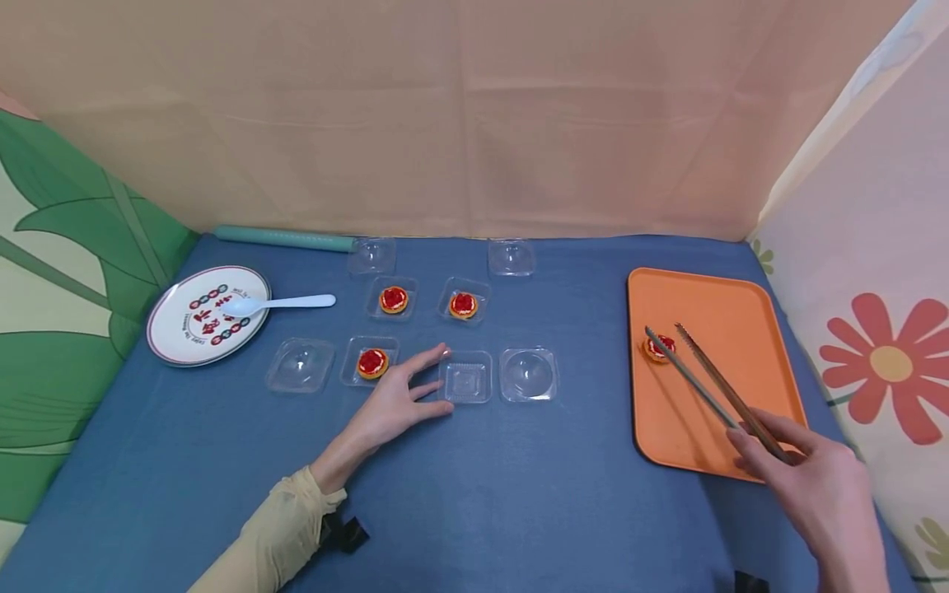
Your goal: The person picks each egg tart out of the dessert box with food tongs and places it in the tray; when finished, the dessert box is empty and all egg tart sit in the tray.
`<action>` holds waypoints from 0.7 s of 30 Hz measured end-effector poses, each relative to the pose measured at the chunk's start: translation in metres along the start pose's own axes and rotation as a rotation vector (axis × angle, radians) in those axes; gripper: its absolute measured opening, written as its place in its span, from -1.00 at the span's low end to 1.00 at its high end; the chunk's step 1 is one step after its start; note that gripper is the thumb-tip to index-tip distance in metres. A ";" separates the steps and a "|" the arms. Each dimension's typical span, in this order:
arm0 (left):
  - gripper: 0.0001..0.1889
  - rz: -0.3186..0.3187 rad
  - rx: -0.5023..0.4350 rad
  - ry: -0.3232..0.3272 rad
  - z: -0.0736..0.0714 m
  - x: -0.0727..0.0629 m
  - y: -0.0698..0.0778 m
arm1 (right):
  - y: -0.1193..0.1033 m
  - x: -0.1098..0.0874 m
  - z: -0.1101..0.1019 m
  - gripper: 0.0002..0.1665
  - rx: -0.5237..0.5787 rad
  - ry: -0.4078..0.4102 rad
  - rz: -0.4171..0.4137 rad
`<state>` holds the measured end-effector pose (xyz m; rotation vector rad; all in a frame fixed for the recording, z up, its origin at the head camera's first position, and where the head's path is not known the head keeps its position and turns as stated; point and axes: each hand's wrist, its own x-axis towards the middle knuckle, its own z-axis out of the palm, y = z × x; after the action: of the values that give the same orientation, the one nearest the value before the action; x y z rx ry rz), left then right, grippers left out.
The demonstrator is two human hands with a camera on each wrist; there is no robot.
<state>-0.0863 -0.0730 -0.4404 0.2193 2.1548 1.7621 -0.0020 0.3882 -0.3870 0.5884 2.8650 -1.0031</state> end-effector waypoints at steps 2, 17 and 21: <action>-0.07 0.012 0.000 0.007 -0.001 -0.001 0.002 | -0.004 -0.001 -0.001 -0.18 -0.001 0.001 -0.030; -0.24 0.095 0.009 0.087 -0.039 -0.015 0.017 | -0.041 -0.003 0.008 -0.27 -0.166 -0.005 -0.244; -0.28 0.119 -0.007 0.166 -0.063 -0.022 0.017 | -0.052 -0.004 0.013 -0.32 -0.135 -0.043 -0.316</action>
<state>-0.0899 -0.1350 -0.4096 0.2094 2.2927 1.9149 -0.0181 0.3421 -0.3658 0.1047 3.0159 -0.8304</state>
